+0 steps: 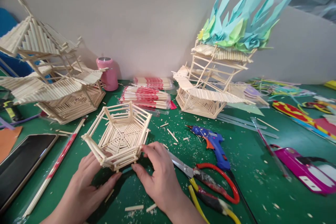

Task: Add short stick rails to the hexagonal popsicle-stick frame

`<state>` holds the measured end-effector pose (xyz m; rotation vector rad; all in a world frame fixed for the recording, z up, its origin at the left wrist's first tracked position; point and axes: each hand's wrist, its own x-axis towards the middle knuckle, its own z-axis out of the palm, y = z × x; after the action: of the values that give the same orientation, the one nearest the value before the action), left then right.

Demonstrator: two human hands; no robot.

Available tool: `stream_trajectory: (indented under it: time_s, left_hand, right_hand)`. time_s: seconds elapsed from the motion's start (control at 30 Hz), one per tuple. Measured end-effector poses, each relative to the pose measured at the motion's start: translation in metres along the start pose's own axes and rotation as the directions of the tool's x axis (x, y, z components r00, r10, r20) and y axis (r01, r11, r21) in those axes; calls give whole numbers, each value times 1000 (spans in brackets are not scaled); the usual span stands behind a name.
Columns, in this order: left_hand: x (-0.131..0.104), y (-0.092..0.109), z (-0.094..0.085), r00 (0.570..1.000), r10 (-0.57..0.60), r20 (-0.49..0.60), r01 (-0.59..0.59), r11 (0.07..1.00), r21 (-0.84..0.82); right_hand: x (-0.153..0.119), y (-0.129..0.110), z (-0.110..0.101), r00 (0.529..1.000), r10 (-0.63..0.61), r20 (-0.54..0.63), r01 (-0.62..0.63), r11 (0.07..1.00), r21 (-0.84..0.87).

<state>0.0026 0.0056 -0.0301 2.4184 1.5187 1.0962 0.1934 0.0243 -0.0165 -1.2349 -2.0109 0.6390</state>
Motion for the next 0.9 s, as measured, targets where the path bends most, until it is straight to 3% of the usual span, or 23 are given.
stream_trajectory:
  time_s: [0.3,0.43,0.53,0.63,0.7,0.77,0.9]
  left_hand:
    - [-2,-1,1,999,-31,11,31,999,37]
    - [-8,6,-5,998,-50,-29,52,997,56]
    - [-11,13,-15,991,-66,-115,61,997,-44]
    - [-5,8,-29,958,-78,-274,61,996,-71]
    - [2,-1,-37,892,-271,-362,249,962,-107]
    - [10,-14,-42,833,-502,-233,462,862,-208]
    - [18,-32,-43,879,-477,-15,461,858,-226]
  right_hand:
    - [-2,1,1,1000,-14,-21,14,1000,-7]
    - [-5,4,-1,994,-46,-102,44,999,-25]
    - [-6,7,0,988,8,-154,-14,999,-38]
    - [-5,11,1,979,42,-201,-51,998,-38]
    - [-4,12,1,971,29,-238,-39,999,-37]
    - [-3,11,0,961,15,-276,-27,999,-39]
    - [-4,7,0,951,-52,-305,39,998,-48]
